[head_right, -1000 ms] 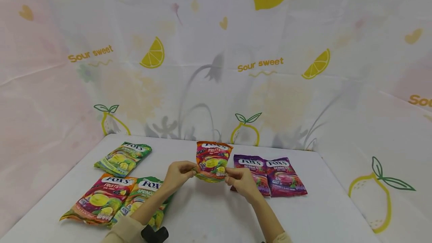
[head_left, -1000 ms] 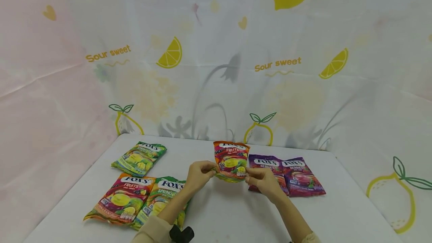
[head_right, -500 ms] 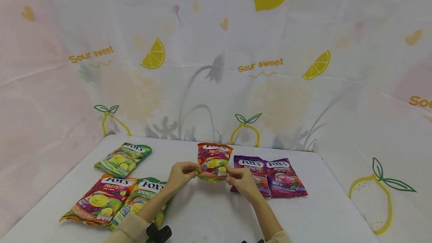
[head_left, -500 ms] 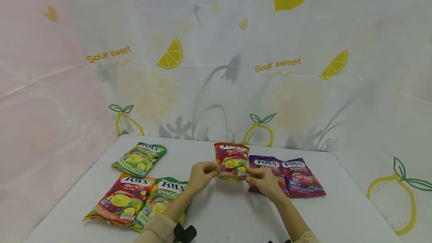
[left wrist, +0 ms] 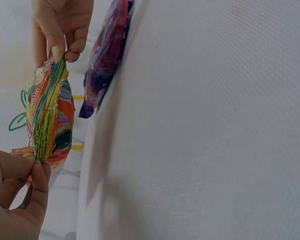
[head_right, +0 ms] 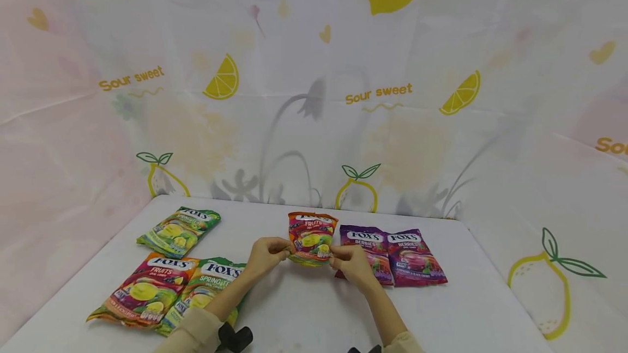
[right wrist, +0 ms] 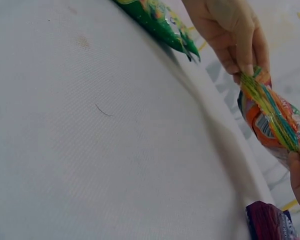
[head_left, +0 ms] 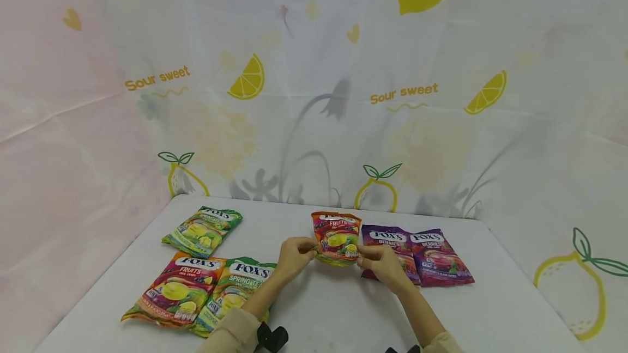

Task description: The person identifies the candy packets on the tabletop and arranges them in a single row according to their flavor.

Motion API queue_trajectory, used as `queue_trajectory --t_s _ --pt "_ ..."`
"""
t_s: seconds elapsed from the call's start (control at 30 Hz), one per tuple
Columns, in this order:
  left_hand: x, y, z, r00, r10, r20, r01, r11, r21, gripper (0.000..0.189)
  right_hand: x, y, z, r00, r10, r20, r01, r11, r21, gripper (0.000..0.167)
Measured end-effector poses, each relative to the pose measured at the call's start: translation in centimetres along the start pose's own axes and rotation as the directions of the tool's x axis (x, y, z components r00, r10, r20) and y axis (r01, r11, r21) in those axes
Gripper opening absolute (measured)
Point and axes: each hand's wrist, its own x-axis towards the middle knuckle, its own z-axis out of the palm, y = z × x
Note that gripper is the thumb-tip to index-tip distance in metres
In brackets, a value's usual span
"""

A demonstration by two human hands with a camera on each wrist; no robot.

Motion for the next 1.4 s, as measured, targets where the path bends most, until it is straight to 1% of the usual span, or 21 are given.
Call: queue_trajectory --t_s 0.13,0.23,0.47,0.73,0.9,1.03,1.17,1.27,1.37,1.4 --pt "0.1 -0.3 0.2 1.000 -0.013 0.005 0.013 1.000 -0.001 0.015 0.2 0.4 0.0 1.000 0.008 -0.003 -0.008 1.000 -0.002 0.037" --pt "0.2 -0.6 0.4 1.000 -0.010 0.006 0.010 1.000 0.007 0.014 0.3 0.8 0.1 1.000 0.013 0.000 -0.013 1.000 0.002 0.037" --pt "0.2 -1.2 0.9 0.999 -0.044 0.021 0.044 0.999 0.005 0.014 0.4 1.5 0.2 0.999 0.045 -0.009 -0.045 0.999 0.009 0.037" --pt "0.2 -1.6 1.2 0.999 -0.036 0.027 0.035 0.999 0.032 0.013 0.5 2.0 0.3 0.997 0.071 -0.035 -0.072 0.997 -0.022 0.034" --pt "0.2 -1.8 1.4 0.999 -0.032 0.015 0.031 0.997 0.072 0.013 0.4 2.1 0.4 0.996 0.076 -0.050 -0.077 0.997 -0.024 0.034" --pt "0.3 -1.8 1.5 0.999 -0.028 0.015 0.027 0.996 0.084 0.013 0.4 1.9 0.6 0.992 0.088 -0.093 -0.093 0.995 -0.046 0.034" --pt "0.3 -1.8 1.6 1.000 -0.021 0.020 0.019 0.997 0.078 0.012 0.3 1.7 1.1 0.977 0.134 -0.167 -0.147 0.987 -0.062 0.032" --pt "0.4 -1.8 1.7 0.999 -0.021 0.024 0.019 0.996 0.084 0.012 0.2 1.6 1.3 0.963 0.163 -0.214 -0.187 0.978 -0.096 0.031" --pt "0.4 -1.9 1.9 0.999 -0.029 0.022 0.027 0.995 0.096 0.012 0.0 1.4 1.3 0.961 0.141 -0.238 -0.191 0.960 -0.203 0.029" --pt "0.4 -1.9 1.9 0.999 -0.032 0.019 0.030 0.994 0.101 0.012 0.0 1.3 1.3 0.963 0.122 -0.242 -0.184 0.951 -0.249 0.030"
